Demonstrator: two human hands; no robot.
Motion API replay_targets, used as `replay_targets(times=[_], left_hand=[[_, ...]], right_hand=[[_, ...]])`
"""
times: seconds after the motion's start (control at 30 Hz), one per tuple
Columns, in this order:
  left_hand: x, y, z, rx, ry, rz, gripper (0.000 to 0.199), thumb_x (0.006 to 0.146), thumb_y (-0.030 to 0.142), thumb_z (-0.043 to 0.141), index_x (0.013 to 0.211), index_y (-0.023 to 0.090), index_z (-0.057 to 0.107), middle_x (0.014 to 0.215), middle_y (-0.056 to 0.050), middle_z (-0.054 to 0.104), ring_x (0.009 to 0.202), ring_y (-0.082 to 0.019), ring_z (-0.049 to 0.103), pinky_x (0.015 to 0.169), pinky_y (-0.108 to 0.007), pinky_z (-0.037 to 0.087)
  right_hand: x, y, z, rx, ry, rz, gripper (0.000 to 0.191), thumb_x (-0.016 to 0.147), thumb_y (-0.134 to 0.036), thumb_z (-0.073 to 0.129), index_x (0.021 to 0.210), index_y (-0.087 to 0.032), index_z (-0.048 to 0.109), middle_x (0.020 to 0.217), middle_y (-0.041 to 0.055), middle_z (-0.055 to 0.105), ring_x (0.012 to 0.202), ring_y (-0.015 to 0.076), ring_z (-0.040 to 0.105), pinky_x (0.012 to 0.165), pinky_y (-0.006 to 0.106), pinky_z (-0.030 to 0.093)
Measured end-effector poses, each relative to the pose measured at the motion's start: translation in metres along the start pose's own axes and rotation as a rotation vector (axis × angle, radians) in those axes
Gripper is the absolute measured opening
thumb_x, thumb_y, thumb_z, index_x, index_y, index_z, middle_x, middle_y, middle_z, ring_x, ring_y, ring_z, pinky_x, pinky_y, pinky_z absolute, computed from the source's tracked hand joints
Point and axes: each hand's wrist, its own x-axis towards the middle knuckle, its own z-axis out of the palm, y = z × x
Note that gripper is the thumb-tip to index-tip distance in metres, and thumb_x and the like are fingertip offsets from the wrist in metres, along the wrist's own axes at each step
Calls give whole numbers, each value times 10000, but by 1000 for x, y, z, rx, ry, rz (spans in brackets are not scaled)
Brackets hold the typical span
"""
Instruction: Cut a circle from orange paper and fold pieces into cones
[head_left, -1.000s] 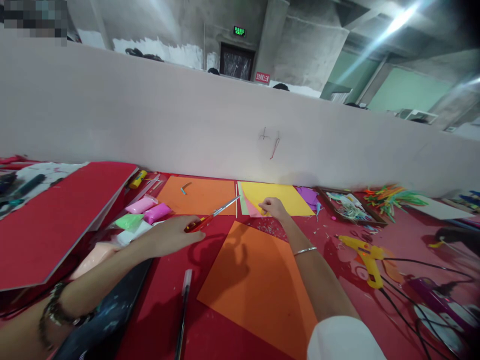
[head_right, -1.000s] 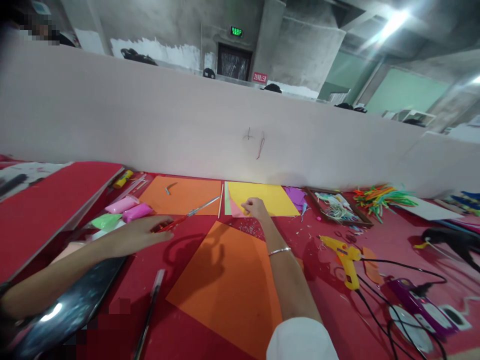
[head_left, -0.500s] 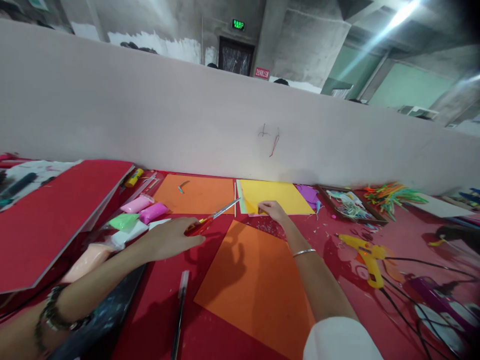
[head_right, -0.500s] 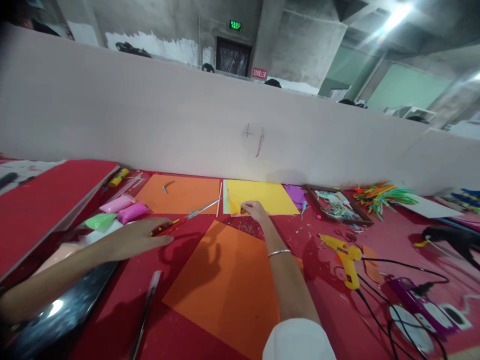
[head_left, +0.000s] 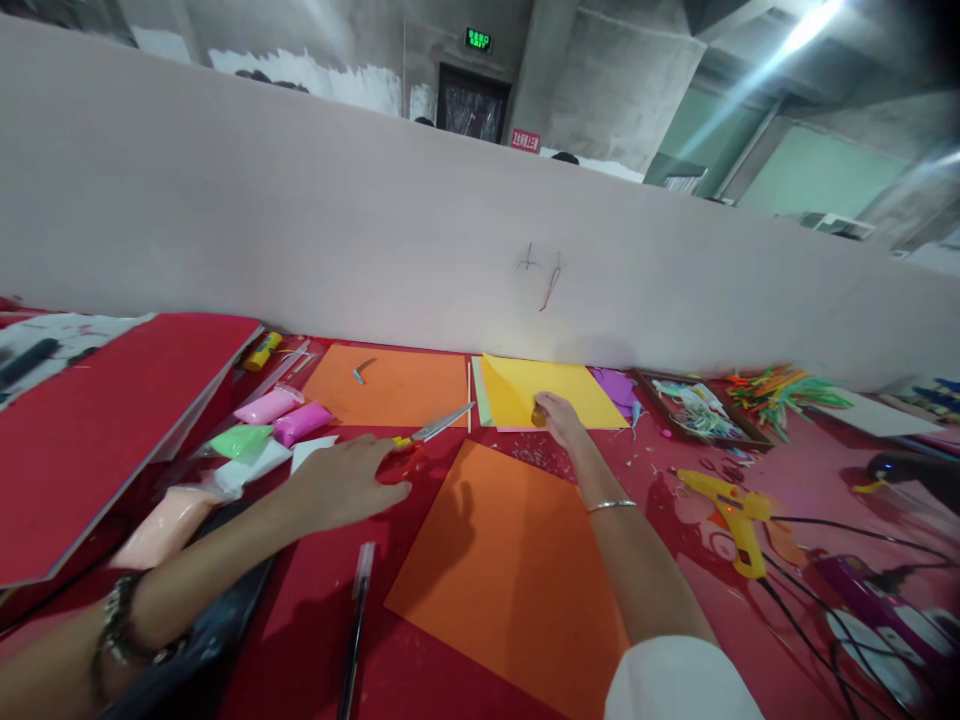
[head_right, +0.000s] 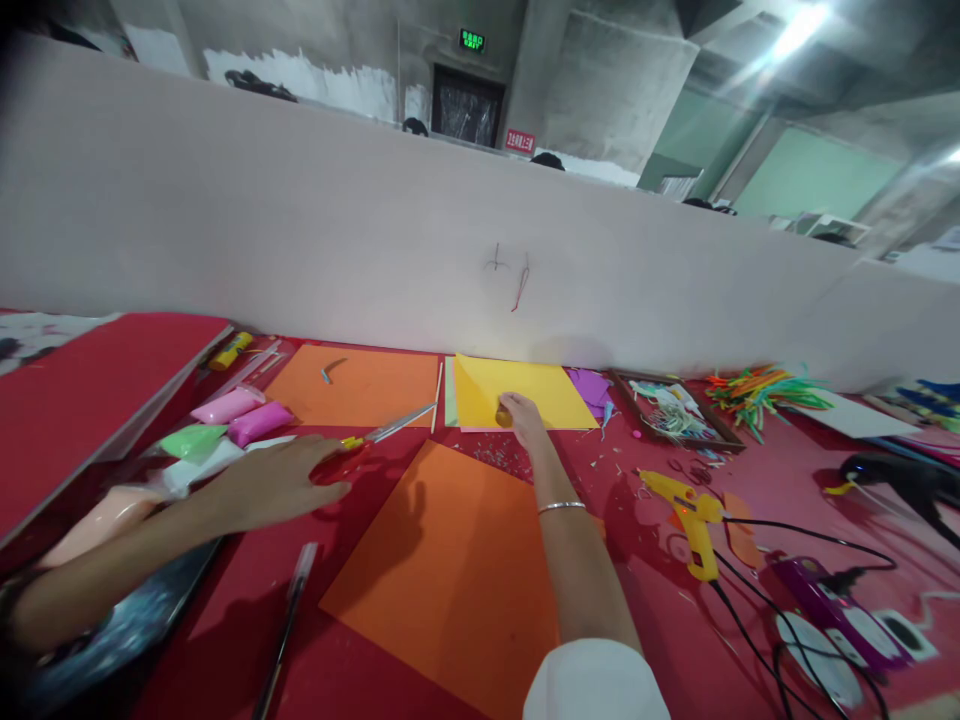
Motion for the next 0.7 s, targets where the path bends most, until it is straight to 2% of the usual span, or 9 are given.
replay_targets(times=[0.1, 0.23, 0.3, 0.33, 0.4, 0.43, 0.5, 0.57, 0.7], left_hand=[[-2, 0, 17, 144, -19, 17, 514, 719, 463, 461, 1107, 137, 550, 1046, -189, 586, 920, -384, 543, 745, -457, 380], [-5, 1, 37, 272, -71, -6, 558, 690, 468, 502, 1120, 114, 538, 1090, -223, 557, 941, -390, 537, 745, -467, 399], [1, 5, 37, 264, -86, 0, 572, 660, 531, 541, 1064, 127, 574, 1076, -216, 559, 989, -400, 506, 786, -480, 387], [9, 9, 35, 163, -78, 15, 570, 634, 545, 578, 1032, 138, 590, 1070, -207, 560, 1030, -409, 474, 819, -492, 370], [36, 21, 30, -196, -37, 67, 526, 590, 511, 662, 985, 167, 608, 1086, -171, 551, 1124, -411, 390, 893, -500, 324], [54, 29, 27, -498, -43, 83, 495, 561, 435, 725, 965, 172, 614, 1091, -148, 554, 1153, -387, 369, 939, -479, 294], [99, 47, 28, -656, -83, 87, 340, 686, 411, 658, 940, 190, 612, 1043, -89, 587, 1059, -283, 484, 918, -408, 360], [145, 65, 37, -778, -84, 34, 312, 829, 381, 516, 1051, 165, 550, 1067, -84, 570, 969, -219, 541, 831, -394, 441], [208, 89, 73, -988, -52, -83, 304, 860, 305, 501, 1119, 148, 504, 1109, -82, 540, 922, -195, 563, 769, -395, 486]], right_hand=[[-1, -5, 0, 48, 51, 19, 220, 874, -317, 470, 948, -127, 554, 851, 23, 584, 684, 108, 568, 607, 266, 488], [-1, -14, -3, 86, 98, 30, 230, 887, -327, 440, 976, -141, 541, 860, 25, 577, 665, 99, 554, 588, 252, 480], [-3, -18, -4, 86, 103, 36, 230, 889, -326, 435, 978, -139, 535, 858, 25, 574, 662, 99, 552, 589, 253, 478], [-4, -20, -4, 85, 99, 40, 225, 888, -325, 435, 970, -139, 533, 849, 22, 572, 657, 98, 550, 589, 254, 476], [-8, -24, -3, 84, 73, 49, 201, 878, -312, 445, 935, -139, 530, 813, 14, 566, 635, 95, 539, 586, 253, 470], [-10, -25, -2, 84, 52, 53, 179, 866, -300, 455, 904, -142, 529, 792, 11, 563, 625, 94, 534, 584, 249, 465], [-14, -28, 1, 85, -1, 55, 132, 825, -277, 465, 813, -161, 525, 779, 14, 571, 631, 100, 533, 578, 230, 451], [-17, -30, 4, 92, -63, 50, 115, 771, -270, 452, 735, -179, 513, 813, 22, 589, 686, 117, 550, 565, 206, 432], [-16, -31, 6, 116, -195, 70, 127, 695, -281, 434, 693, -188, 519, 845, 27, 611, 762, 141, 567, 557, 193, 417]])
